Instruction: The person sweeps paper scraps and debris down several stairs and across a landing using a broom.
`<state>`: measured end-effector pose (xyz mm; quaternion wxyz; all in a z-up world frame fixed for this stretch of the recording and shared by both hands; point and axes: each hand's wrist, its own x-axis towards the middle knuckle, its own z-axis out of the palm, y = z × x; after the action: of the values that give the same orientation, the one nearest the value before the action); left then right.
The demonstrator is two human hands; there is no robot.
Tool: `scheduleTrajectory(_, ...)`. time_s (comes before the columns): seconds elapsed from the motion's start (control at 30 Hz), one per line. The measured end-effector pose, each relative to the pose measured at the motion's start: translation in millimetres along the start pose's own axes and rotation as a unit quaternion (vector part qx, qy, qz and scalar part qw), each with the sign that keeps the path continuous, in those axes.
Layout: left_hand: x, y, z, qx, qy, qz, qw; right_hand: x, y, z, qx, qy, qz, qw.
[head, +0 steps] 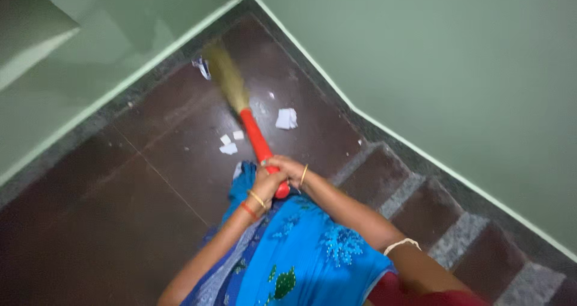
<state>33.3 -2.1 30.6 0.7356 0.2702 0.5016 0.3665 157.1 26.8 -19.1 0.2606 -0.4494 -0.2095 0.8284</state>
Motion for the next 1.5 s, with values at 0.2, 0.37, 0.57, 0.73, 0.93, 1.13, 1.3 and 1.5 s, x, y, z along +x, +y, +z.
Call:
scheduleTrajectory(0.2, -1, -22, 43, 0.076, -0.030, -0.020, 0.996, -32, 4, -34, 0.101, 0.078, -0.019, 0.992)
scheduleTrajectory(0.37, 6, -60, 47, 0.024, -0.041, -0.126, 0.991, -49, 37, -60, 0.124, 0.144, 0.009, 0.982)
scheduleTrajectory(0.57, 31, -132, 24, -0.028, -0.044, -0.264, 0.963, -35, 100, -92, 0.154, 0.095, 0.094, 0.979)
scheduleTrajectory(0.73, 28, -147, 7, -0.060, 0.017, -0.261, 0.963, -9, 109, -93, 0.147, 0.042, 0.185, 0.971)
scheduleTrajectory(0.93, 2, -109, 21, -0.040, 0.027, -0.103, 0.993, 2, 96, -87, 0.065, -0.025, 0.146, 0.987)
scheduleTrajectory(1.13, -24, -80, 62, -0.014, 0.072, -0.057, 0.996, -11, 91, -81, 0.001, 0.081, -0.065, 0.995)
scheduleTrajectory(1.3, -4, -108, 62, -0.033, 0.007, -0.100, 0.994, -30, 88, -91, -0.020, 0.122, -0.096, 0.988)
scheduleTrajectory(1.5, 30, -147, 28, 0.006, -0.043, -0.151, 0.988, -23, 105, -97, 0.095, 0.144, -0.010, 0.985)
